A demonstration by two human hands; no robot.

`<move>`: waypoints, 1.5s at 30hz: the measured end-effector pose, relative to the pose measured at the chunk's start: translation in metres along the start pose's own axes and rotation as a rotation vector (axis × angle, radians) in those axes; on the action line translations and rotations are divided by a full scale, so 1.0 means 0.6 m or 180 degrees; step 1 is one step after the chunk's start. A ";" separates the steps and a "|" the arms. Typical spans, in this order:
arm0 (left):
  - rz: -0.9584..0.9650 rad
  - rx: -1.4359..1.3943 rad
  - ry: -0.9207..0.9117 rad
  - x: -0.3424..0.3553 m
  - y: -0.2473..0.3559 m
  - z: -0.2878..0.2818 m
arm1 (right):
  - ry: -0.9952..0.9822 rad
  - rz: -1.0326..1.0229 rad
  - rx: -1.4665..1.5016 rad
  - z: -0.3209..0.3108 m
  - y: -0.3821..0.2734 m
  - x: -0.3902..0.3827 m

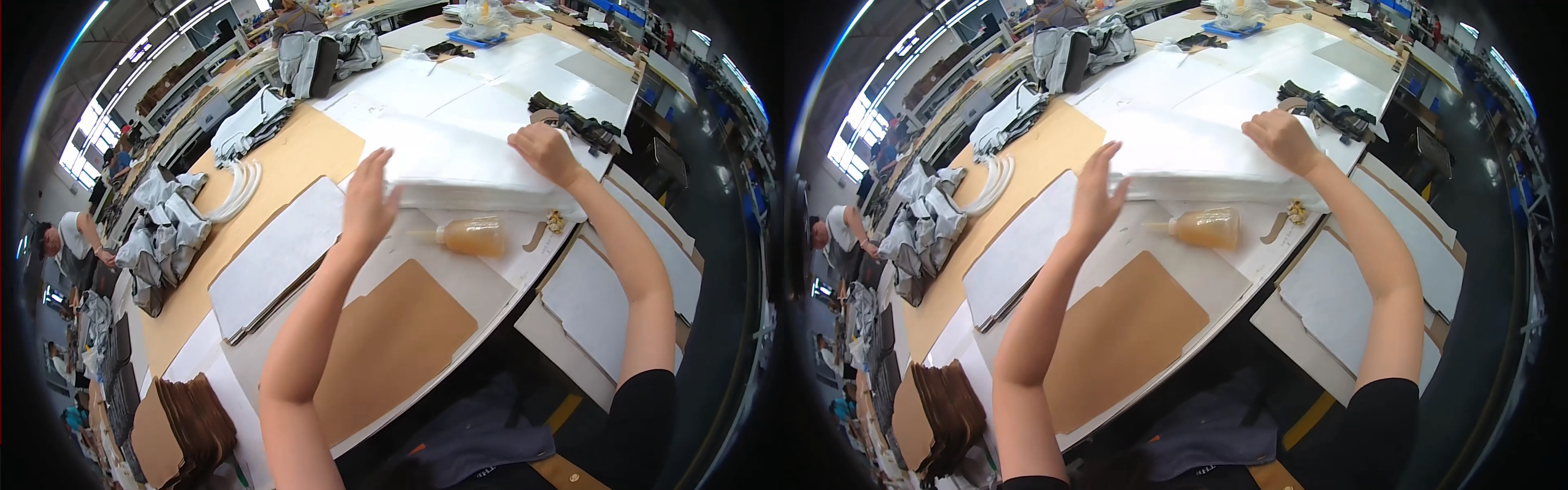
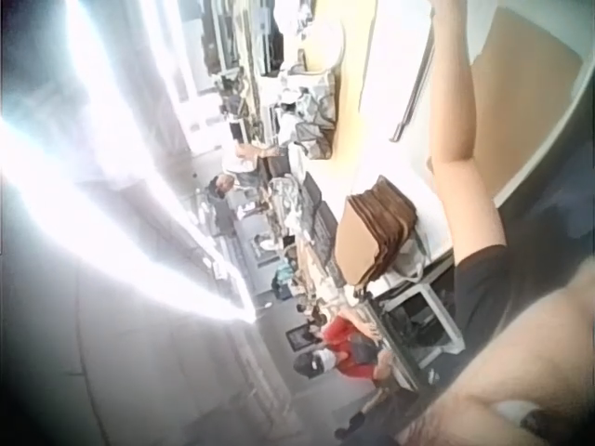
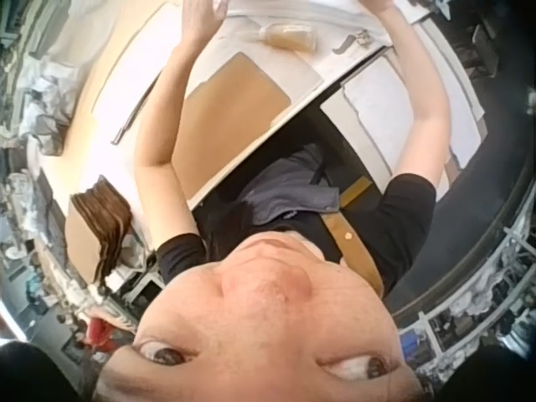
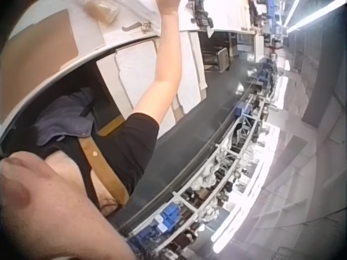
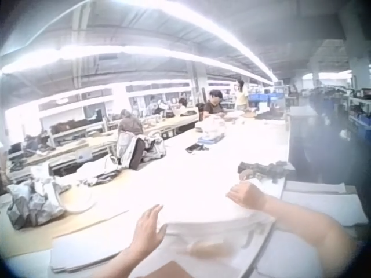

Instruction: Applying adhesive to a leather piece and adhering a white lining material to it.

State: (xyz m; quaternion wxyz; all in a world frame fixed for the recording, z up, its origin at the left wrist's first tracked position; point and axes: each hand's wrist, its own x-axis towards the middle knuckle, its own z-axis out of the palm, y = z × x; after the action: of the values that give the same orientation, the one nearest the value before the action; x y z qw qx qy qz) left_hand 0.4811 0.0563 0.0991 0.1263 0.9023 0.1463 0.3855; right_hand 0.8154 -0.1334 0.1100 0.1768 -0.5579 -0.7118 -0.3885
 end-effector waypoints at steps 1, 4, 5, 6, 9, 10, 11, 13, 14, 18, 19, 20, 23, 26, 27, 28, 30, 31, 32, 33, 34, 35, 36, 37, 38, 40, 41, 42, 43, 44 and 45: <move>0.0179 0.0070 -0.0094 0.033 0.010 0.043 | -0.0015 -0.0004 -0.0042 -0.005 0.000 -0.001; 0.0485 0.0479 -0.0237 0.104 0.028 0.126 | 0.0159 -0.0245 0.0090 -0.006 -0.007 0.004; 0.0538 0.0661 -0.0248 0.122 0.032 0.143 | 0.0157 -0.0243 0.0072 -0.009 -0.007 0.002; 0.0593 0.0835 -0.0260 0.140 0.032 0.160 | 0.0051 -0.0248 0.0082 -0.017 -0.007 -0.002; 0.0421 0.1053 -0.0656 0.169 -0.012 0.179 | -0.0037 -0.0309 0.0169 -0.017 -0.013 -0.008; 0.0545 0.1153 -0.0412 0.174 -0.021 0.180 | -0.0079 -0.0290 0.0188 -0.022 -0.013 -0.013; 0.0536 0.1165 -0.0427 0.182 -0.036 0.176 | -0.0117 -0.0271 0.0216 -0.025 -0.012 -0.017; 0.0455 0.1421 -0.0831 0.193 -0.057 0.162 | -0.0243 -0.0138 0.0278 -0.038 -0.005 -0.031; 0.0584 0.1488 -0.0553 0.191 -0.071 0.153 | -0.0354 -0.0024 0.0332 -0.044 -0.004 -0.037; 0.0587 0.1464 -0.0407 0.177 -0.129 0.112 | -0.0511 0.0560 0.0539 -0.085 0.022 -0.084; 0.0658 0.1418 -0.0313 0.171 -0.142 0.103 | -0.0602 0.0504 0.0399 -0.097 0.034 -0.099; 0.0729 0.1373 -0.0218 0.164 -0.153 0.095 | -0.0691 0.0446 0.0259 -0.105 0.043 -0.111; 0.0922 0.1451 -0.0288 0.138 -0.175 0.076 | -0.0363 0.0199 -0.0097 -0.119 0.038 -0.126; 0.0956 0.1542 -0.0636 0.124 -0.174 0.067 | -0.0396 0.0169 -0.0172 -0.122 0.035 -0.146; 0.0965 0.1486 -0.0720 0.120 -0.173 0.064 | -0.0457 0.0153 -0.0273 -0.120 0.033 -0.150; 0.0960 0.1487 -0.0730 0.118 -0.173 0.060 | -0.0460 0.0157 -0.0263 -0.118 0.032 -0.152; 0.1108 0.1644 -0.0893 0.115 -0.171 0.052 | -0.0425 0.0242 -0.0338 -0.115 0.033 -0.153; 0.1108 0.1640 -0.0898 0.114 -0.167 0.050 | -0.0429 0.0244 -0.0336 -0.115 0.033 -0.155; 0.1123 0.1661 -0.0961 0.112 -0.164 0.048 | -0.0439 0.0289 -0.0324 -0.115 0.034 -0.157; 0.1132 0.1694 -0.1029 0.107 -0.162 0.044 | -0.0441 0.0332 -0.0302 -0.113 0.034 -0.158; 0.1124 0.1699 -0.1035 0.102 -0.159 0.042 | -0.0438 0.0330 -0.0291 -0.112 0.032 -0.159; 0.1070 0.1600 -0.1150 0.097 -0.157 0.041 | -0.0504 0.0423 -0.0206 -0.112 0.030 -0.161; 0.1008 0.1507 -0.1265 0.092 -0.156 0.038 | -0.0565 0.0511 -0.0112 -0.112 0.028 -0.162; 0.0991 0.1515 -0.1269 0.090 -0.157 0.033 | -0.0563 0.0501 -0.0096 -0.116 0.027 -0.161; 0.0920 0.1466 -0.1296 0.088 -0.158 0.027 | -0.0589 0.0712 0.0063 -0.122 0.027 -0.160; 0.0863 0.1401 -0.1316 0.090 -0.159 0.024 | -0.0626 0.0929 0.0203 -0.130 0.037 -0.174; 0.0722 0.1451 -0.1121 0.092 -0.159 0.025 | -0.0620 0.1166 0.0163 -0.130 0.050 -0.190; 0.0579 0.1503 -0.0929 0.093 -0.162 0.027 | -0.0614 0.1404 0.0126 -0.131 0.055 -0.194; 0.0579 0.1498 -0.0927 0.096 -0.165 0.028 | -0.0617 0.1402 0.0123 -0.130 0.059 -0.196; 0.0412 0.1517 -0.0944 0.101 -0.169 0.029 | -0.0626 0.1587 0.0179 -0.130 0.063 -0.197; 0.0230 0.1558 -0.0967 0.102 -0.177 0.027 | -0.0624 0.1763 0.0261 -0.126 0.061 -0.190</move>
State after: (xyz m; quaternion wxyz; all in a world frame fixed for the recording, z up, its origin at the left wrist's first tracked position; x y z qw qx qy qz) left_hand 0.5157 0.1748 0.0925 -0.0886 0.9579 0.1822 0.2034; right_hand 0.8717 -0.2623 0.0933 0.2288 -0.7581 -0.5612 -0.2406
